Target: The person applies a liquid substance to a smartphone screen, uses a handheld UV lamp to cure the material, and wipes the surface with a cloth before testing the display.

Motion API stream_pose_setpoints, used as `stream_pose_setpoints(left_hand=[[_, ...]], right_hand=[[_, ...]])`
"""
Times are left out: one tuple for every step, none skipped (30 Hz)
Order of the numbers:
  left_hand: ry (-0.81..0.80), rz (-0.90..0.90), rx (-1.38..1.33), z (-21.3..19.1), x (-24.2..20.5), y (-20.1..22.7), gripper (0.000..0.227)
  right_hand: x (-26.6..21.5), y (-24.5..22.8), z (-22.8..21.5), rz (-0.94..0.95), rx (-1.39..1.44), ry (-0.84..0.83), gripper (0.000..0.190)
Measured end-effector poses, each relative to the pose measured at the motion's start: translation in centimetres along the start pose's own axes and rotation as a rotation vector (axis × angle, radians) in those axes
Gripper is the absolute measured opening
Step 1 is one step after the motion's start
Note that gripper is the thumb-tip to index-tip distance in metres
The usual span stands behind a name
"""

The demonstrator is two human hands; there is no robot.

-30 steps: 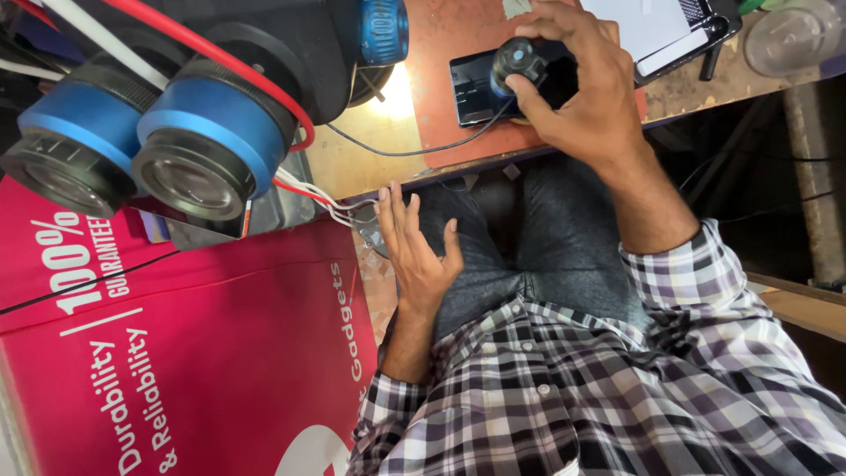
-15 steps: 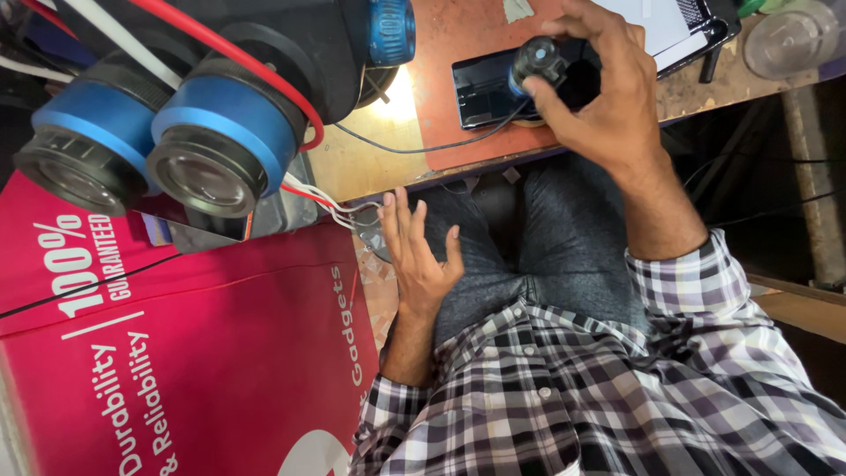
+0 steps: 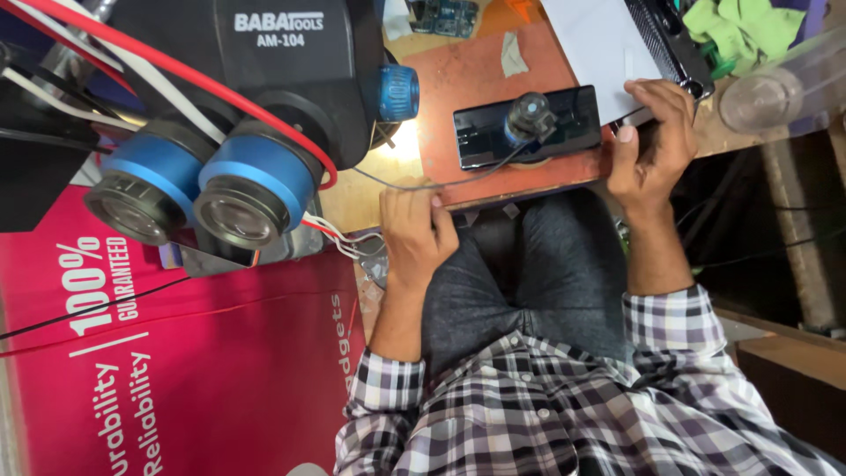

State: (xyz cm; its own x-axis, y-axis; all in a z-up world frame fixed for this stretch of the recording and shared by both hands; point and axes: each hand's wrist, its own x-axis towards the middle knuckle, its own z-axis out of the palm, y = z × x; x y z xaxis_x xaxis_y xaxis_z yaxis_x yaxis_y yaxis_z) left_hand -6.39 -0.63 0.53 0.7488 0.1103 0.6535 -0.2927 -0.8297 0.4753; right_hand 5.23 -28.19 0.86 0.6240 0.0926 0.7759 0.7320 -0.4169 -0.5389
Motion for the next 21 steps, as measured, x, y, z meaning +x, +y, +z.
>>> stream_pose_setpoints(left_hand=[[0.047,0.001,0.023,0.5,0.4,-0.3,0.019],[0.093,0.001,0.046,0.8,0.6,-0.5,0.023],[0.111,0.024,0.042,1.0,0.5,-0.5,0.021],[0.128,0.047,0.039,1.2,0.4,-0.5,0.020],[0.143,0.070,0.034,1.4,0.3,-0.6,0.019],[0.145,0.067,0.026,1.6,0.2,-0.7,0.019],[0.147,0.064,0.017,1.7,0.2,-0.8,0.020],[0.148,0.060,0.008,1.8,0.1,-0.9,0.021],[0.151,0.064,0.012,1.9,0.1,-0.9,0.020],[0.154,0.069,0.016,1.9,0.1,-0.9,0.019],[0.152,0.070,0.018,1.9,-0.1,-0.7,0.019],[0.157,0.069,0.015,1.9,-0.1,-0.7,0.019],[0.162,0.069,0.012,1.8,0.0,-0.6,0.020],[0.166,0.068,0.009,1.7,0.0,-0.5,0.021],[0.170,0.056,-0.045,1.5,-0.4,-0.3,0.019],[0.184,0.048,-0.112,1.3,-0.7,-0.4,0.019],[0.203,0.037,-0.162,1.1,-1.5,-0.3,0.019],[0.228,0.051,-0.166,0.6,-2.7,-0.1,0.019],[0.238,0.078,-0.188,0.2,-4.0,0.1,0.019],[0.228,0.114,-0.213,0.2,-5.6,0.5,0.020],[0.101,0.100,-0.262,0.9,-7.3,1.1,0.020]], right_hand=[[0.0,-0.2,0.1,0.019,-0.029,-0.004,0.032],[0.1,-0.5,0.0,0.038,-0.058,-0.007,0.033],[0.2,-0.7,0.0,0.060,-0.088,-0.008,0.034],[0.4,-0.8,0.1,0.053,-0.092,-0.008,0.035],[0.4,-0.9,0.2,0.049,-0.098,-0.008,0.035],[0.5,-0.9,0.3,0.044,-0.103,-0.008,0.035],[0.5,-1.0,0.3,0.047,-0.103,-0.004,0.035],[0.4,-1.0,0.3,0.049,-0.103,-0.001,0.036],[0.4,-1.0,0.3,0.050,-0.102,0.005,0.036],[0.5,-1.0,0.4,0.043,-0.104,0.012,0.036],[0.3,-1.0,0.3,0.041,-0.107,0.017,0.036],[0.1,-1.0,0.3,0.040,-0.111,0.021,0.037],[0.3,-0.8,0.2,-0.003,-0.052,0.051,0.037],[0.6,-0.4,0.3,-0.046,0.007,0.082,0.038],[0.3,-0.3,0.1,-0.080,0.063,0.106,0.039],[-0.4,-0.3,-0.5,-0.123,0.055,0.157,0.038],[-1.3,-0.2,-1.4,-0.164,0.050,0.204,0.038],[-2.4,-0.2,-2.0,-0.204,0.046,0.252,0.038],[-3.9,-0.3,-2.8,-0.165,0.012,0.223,0.035],[-5.6,-0.4,-4.2,-0.126,-0.021,0.194,0.031],[-7.5,-0.5,-5.6,-0.086,-0.063,0.165,0.028]])
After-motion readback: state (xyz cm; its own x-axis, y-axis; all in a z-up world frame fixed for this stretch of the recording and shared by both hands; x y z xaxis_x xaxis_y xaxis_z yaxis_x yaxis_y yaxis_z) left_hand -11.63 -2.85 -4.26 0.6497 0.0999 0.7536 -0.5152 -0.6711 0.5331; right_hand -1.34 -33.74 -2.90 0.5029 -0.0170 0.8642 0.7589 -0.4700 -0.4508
